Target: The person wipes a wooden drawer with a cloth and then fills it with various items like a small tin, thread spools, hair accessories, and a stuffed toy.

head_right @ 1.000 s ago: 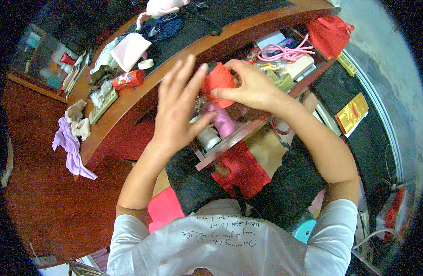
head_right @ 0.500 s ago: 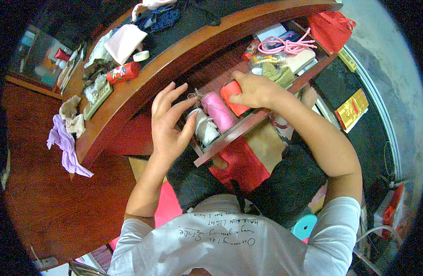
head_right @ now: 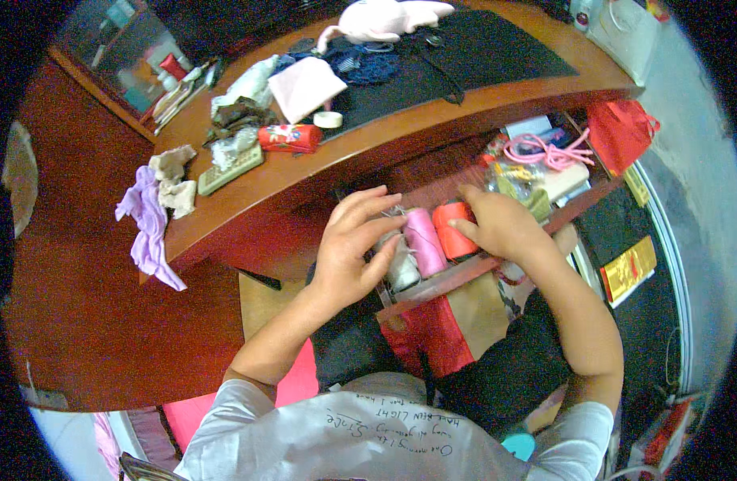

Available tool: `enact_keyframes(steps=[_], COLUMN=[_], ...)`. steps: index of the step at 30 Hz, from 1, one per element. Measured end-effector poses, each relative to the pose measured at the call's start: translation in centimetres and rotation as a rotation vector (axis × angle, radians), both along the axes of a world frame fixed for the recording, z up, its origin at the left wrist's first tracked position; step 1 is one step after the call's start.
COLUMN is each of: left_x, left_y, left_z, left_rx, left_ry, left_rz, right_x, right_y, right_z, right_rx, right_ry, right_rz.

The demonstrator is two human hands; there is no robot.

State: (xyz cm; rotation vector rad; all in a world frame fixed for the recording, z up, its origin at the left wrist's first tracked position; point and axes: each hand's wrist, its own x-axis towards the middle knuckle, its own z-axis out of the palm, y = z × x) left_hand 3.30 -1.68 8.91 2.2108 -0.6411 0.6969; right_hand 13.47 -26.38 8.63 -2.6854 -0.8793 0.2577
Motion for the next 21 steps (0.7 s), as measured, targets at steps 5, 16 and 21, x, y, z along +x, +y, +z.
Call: enact_keyframes(steps=[5,16,21], left_x=[0.7,1.8,2.5], left_y=[1.1,7.8,12.1], left_z=[2.3,7.2,8.6], left_rx=[0.017,0.165,0.332], left_ry=[-0.217,-0.348,-0.29], left_rz=[0.043,0.355,0.504], right_x=[-1.0,-1.2,-1.0], right_y=[0.6,0.6,0.2], right_z=[1.1,1.6,1.2], right_rx=[-0.006,-0.009,-0.013], right_ry=[-0.094,-0.095,-0.102], right_rz=[-0.015,0.028,0.035])
